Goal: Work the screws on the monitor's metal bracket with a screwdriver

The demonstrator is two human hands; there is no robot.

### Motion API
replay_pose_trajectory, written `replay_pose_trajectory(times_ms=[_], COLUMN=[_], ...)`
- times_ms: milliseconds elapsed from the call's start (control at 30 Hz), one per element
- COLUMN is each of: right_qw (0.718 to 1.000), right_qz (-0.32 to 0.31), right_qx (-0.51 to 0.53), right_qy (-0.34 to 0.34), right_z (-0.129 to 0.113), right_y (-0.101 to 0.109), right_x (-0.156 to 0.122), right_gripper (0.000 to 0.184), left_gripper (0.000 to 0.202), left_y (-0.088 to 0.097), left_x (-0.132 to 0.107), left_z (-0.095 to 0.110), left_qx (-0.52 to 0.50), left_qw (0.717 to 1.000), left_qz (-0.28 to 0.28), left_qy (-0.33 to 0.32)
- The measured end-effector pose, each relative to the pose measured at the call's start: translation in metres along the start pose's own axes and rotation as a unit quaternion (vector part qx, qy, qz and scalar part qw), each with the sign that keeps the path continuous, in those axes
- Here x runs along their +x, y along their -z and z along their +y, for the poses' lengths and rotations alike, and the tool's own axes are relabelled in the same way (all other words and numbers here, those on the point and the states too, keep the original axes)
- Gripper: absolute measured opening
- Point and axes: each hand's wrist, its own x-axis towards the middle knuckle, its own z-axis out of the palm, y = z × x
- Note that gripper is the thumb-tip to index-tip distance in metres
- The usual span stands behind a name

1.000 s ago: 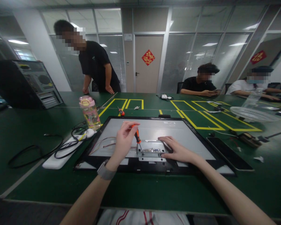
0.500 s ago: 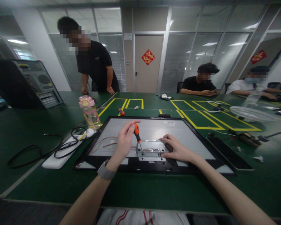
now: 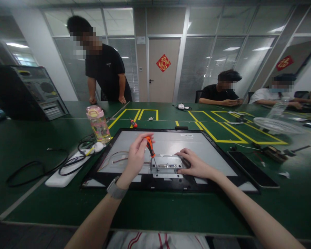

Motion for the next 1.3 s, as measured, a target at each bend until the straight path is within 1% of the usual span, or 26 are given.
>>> replay_pose_trajectory(times_ms=[67, 133, 200, 267, 333, 400, 467, 567, 633, 700, 800, 900, 1000, 1067, 1200, 1233, 1300], right_qw=[1.0, 1.0, 1.0, 1.0, 1.0, 1.0, 1.0, 1.0, 1.0, 1.0, 1.0, 1.0, 1.0, 1.0, 1.0, 1.0, 1.0], right_qz=[0.0, -0.001, -0.004, -0.005, -0.003, -0.003, -0.003, -0.005, -0.003, -0.001, 0.0, 0.0, -0.003, -0.005, -0.005, -0.005, -0.003], right_qx=[0.0, 0.002, 0.003, 0.004, 0.002, 0.0, -0.002, -0.004, -0.003, -0.002, -0.001, 0.0, 0.0, -0.001, -0.002, -0.002, -0.004], right_qy=[0.0, -0.001, -0.002, 0.001, 0.004, 0.003, 0.0, 0.001, 0.003, 0.002, 0.0, 0.001, 0.001, 0.0, -0.001, 0.0, 0.002], right_z=[0.0, -0.0001, -0.0004, -0.0007, -0.001, -0.0012, -0.001, -0.0004, -0.0001, 0.0001, 0.0007, 0.0016, 0.0017, 0.001, -0.0001, 0.0001, 0.0013], right_y=[0.0, 0.0001, 0.0002, 0.0002, 0.0004, 0.0006, 0.0007, 0.0005, 0.0002, -0.0003, -0.0011, -0.0017, -0.0018, -0.0014, -0.0005, -0.0006, -0.0011], right_x=[0.0002, 0.0002, 0.0, -0.0002, -0.0003, -0.0002, 0.0, 0.0002, 0.0001, -0.0002, -0.0006, -0.0006, -0.0002, -0.0001, -0.0003, -0.0003, -0.0002], right_gripper=[0.065, 0.066, 0.066, 0.065, 0.065, 0.065, 0.065, 0.066, 0.066, 0.066, 0.065, 0.065, 0.065, 0.065, 0.066, 0.066, 0.066], left_gripper=[0.026, 0.025, 0.021, 0.014, 0.011, 0.018, 0.025, 0.02, 0.016, 0.02, 0.027, 0.02, 0.011, 0.014, 0.027, 0.027, 0.022], left_y=[-0.0006, -0.0014, -0.0021, -0.0026, -0.003, -0.0031, -0.0032, -0.0031, -0.003, -0.0027, -0.0022, -0.0021, -0.0021, -0.002, -0.0018, -0.002, -0.0026], left_x=[-0.0002, -0.0004, -0.0004, -0.0001, 0.0, -0.0002, -0.0007, -0.0017, -0.0022, -0.0026, -0.0027, -0.0023, -0.002, -0.0023, -0.0034, -0.0037, -0.0041], left_z=[0.0004, 0.0008, 0.0009, 0.0004, -0.0004, -0.0006, 0.0001, 0.0014, 0.001, -0.0004, -0.0021, -0.0013, -0.0005, -0.0012, -0.0029, -0.0026, -0.001], left_qx=[-0.028, -0.025, 0.008, 0.043, 0.062, 0.054, 0.041, 0.046, 0.054, 0.05, 0.028, 0.029, 0.043, 0.041, 0.006, 0.004, 0.023], left_qw=[1.0, 1.0, 1.0, 0.998, 0.996, 0.997, 0.999, 0.998, 0.998, 0.998, 0.999, 0.999, 0.997, 0.998, 1.0, 0.999, 0.999], left_qz=[-0.005, -0.011, -0.009, 0.01, 0.028, 0.028, 0.011, -0.004, 0.005, 0.008, -0.004, -0.012, 0.004, 0.007, -0.025, -0.034, -0.038], left_qy=[0.007, 0.002, -0.015, -0.044, -0.058, -0.048, -0.032, -0.033, -0.041, -0.04, -0.03, -0.039, -0.057, -0.052, -0.015, -0.011, -0.026])
